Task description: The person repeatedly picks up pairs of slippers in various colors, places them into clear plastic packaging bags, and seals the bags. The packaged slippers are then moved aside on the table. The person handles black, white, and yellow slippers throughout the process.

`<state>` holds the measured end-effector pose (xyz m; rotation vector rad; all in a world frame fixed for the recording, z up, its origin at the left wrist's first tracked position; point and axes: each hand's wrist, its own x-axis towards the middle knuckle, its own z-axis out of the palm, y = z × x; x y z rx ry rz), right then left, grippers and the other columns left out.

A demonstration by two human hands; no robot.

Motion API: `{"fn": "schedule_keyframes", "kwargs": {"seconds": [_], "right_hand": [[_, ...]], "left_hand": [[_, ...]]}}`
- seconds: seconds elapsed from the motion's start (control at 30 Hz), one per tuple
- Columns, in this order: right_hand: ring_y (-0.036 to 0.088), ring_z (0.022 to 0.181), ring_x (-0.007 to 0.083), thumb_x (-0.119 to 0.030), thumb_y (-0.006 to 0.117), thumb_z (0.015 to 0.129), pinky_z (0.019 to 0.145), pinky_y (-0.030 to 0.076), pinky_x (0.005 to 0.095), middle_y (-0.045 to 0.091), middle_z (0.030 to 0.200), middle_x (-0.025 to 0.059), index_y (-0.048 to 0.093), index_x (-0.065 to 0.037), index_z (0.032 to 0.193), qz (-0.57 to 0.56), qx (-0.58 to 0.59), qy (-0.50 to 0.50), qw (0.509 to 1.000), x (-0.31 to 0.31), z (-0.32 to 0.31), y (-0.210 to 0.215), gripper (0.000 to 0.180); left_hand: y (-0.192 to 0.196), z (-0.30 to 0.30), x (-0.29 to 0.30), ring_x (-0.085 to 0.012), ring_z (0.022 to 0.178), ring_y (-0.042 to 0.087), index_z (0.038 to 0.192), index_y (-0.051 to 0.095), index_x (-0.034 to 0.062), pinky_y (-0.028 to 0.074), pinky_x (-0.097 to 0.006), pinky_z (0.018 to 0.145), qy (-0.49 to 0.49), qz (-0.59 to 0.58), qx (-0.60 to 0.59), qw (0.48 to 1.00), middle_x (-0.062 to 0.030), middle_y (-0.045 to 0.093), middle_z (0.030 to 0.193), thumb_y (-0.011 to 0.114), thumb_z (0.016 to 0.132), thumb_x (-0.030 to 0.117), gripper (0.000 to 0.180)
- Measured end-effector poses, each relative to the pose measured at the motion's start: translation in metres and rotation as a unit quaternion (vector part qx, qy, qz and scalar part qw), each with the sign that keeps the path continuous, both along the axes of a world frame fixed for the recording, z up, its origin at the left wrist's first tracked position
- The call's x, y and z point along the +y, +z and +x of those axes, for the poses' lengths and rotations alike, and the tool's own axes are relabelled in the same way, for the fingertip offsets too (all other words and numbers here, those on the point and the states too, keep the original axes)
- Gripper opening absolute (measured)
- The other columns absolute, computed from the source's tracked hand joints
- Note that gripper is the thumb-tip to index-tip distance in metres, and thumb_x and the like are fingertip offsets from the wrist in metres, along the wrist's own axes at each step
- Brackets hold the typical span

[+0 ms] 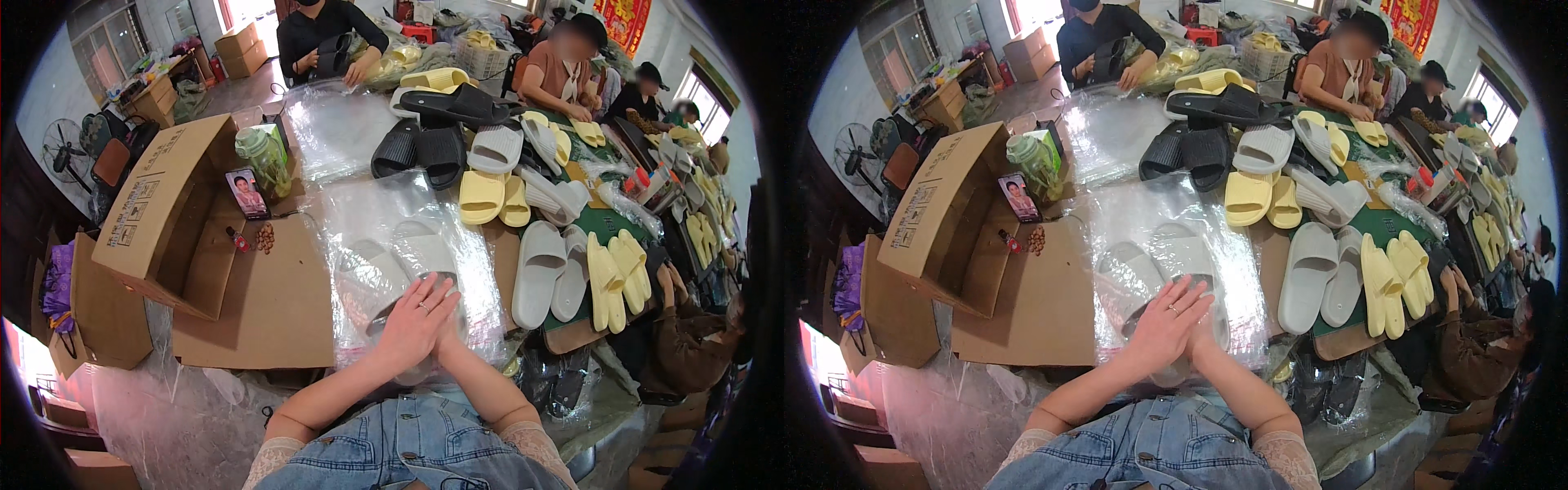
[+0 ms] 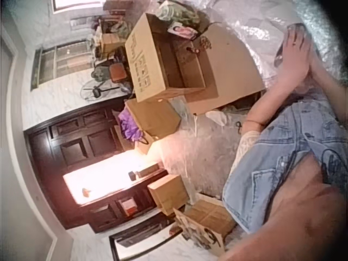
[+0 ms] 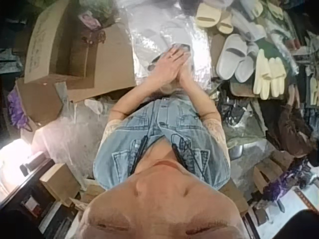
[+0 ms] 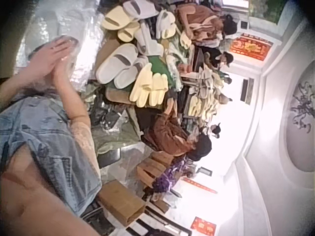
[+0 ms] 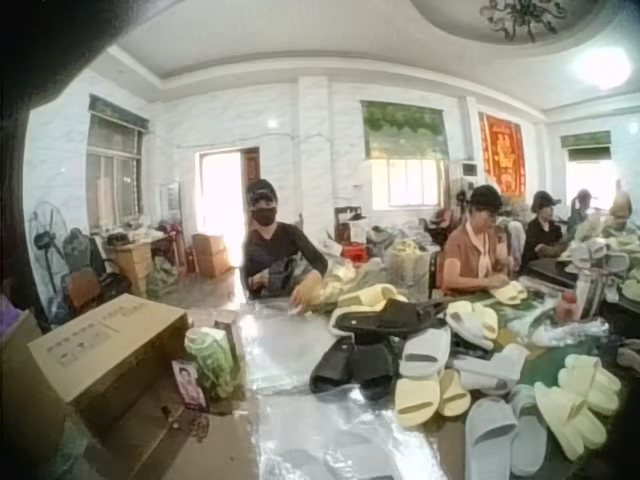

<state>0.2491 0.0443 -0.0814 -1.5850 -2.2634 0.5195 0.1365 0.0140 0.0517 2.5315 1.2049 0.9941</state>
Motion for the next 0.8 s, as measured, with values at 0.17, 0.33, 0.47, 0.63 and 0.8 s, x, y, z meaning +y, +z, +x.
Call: {"fn": "schedule_keyframes", "kwargs": {"seconds": [0.17, 0.33, 0.47, 0.63, 0.8], "right_hand": [[0.044, 0.106, 0.0396, -0.026, 0.051, 0.1, 0.091, 0.034, 0.0509, 0.047, 0.119, 0.0179, 0.044, -0.006, 0.125, 0.024, 0.186, -0.072, 0.98, -0.007, -0.003, 0.052, 0.033], [0.062, 0.078, 0.0411, -0.022, 0.058, 0.098, 0.071, 0.051, 0.0498, 0.063, 0.089, 0.0202, 0.057, -0.002, 0.103, 0.059, 0.159, -0.12, 0.978, 0.012, -0.012, 0.104, 0.02], [0.064, 0.079, 0.0455, -0.023, 0.058, 0.097, 0.07, 0.05, 0.0563, 0.065, 0.088, 0.0246, 0.06, -0.001, 0.104, 0.131, 0.12, -0.161, 0.971, 0.026, -0.015, 0.099, 0.023], [0.063, 0.078, 0.0497, -0.021, 0.059, 0.097, 0.068, 0.047, 0.0578, 0.066, 0.085, 0.0269, 0.059, -0.005, 0.113, 0.174, 0.193, -0.219, 0.94, 0.048, -0.026, 0.108, 0.023], [0.064, 0.093, 0.0511, -0.028, 0.06, 0.099, 0.078, 0.051, 0.0541, 0.067, 0.093, 0.0267, 0.054, -0.006, 0.124, 0.025, 0.206, -0.206, 0.956, 0.074, -0.034, 0.093, 0.034]], "left_hand": [[0.015, 0.001, -0.007, -0.0356, 0.145, 0.04, 0.142, 0.056, 0.0087, 0.031, -0.051, 0.12, -0.082, -0.048, -0.044, 0.995, -0.0109, 0.05, 0.153, 0.057, 0.09, 0.007, 0.052], [0.026, -0.007, -0.011, -0.037, 0.146, 0.038, 0.142, 0.056, 0.0079, 0.031, -0.049, 0.121, -0.174, -0.085, -0.085, 0.977, -0.0103, 0.048, 0.155, 0.055, 0.096, 0.009, 0.046], [0.034, -0.011, -0.011, -0.037, 0.146, 0.038, 0.142, 0.055, 0.007, 0.031, -0.049, 0.121, -0.235, -0.136, -0.111, 0.956, -0.0102, 0.048, 0.154, 0.052, 0.101, 0.012, 0.042], [0.027, -0.016, -0.019, -0.037, 0.146, 0.038, 0.144, 0.054, 0.0065, 0.029, -0.049, 0.122, -0.254, -0.154, -0.112, 0.948, -0.011, 0.049, 0.154, 0.052, 0.102, 0.014, 0.043], [0.01, -0.031, -0.019, -0.0368, 0.146, 0.039, 0.143, 0.055, 0.0072, 0.029, -0.048, 0.122, -0.126, -0.073, -0.043, 0.988, -0.013, 0.05, 0.153, 0.057, 0.1, 0.017, 0.045]]}}
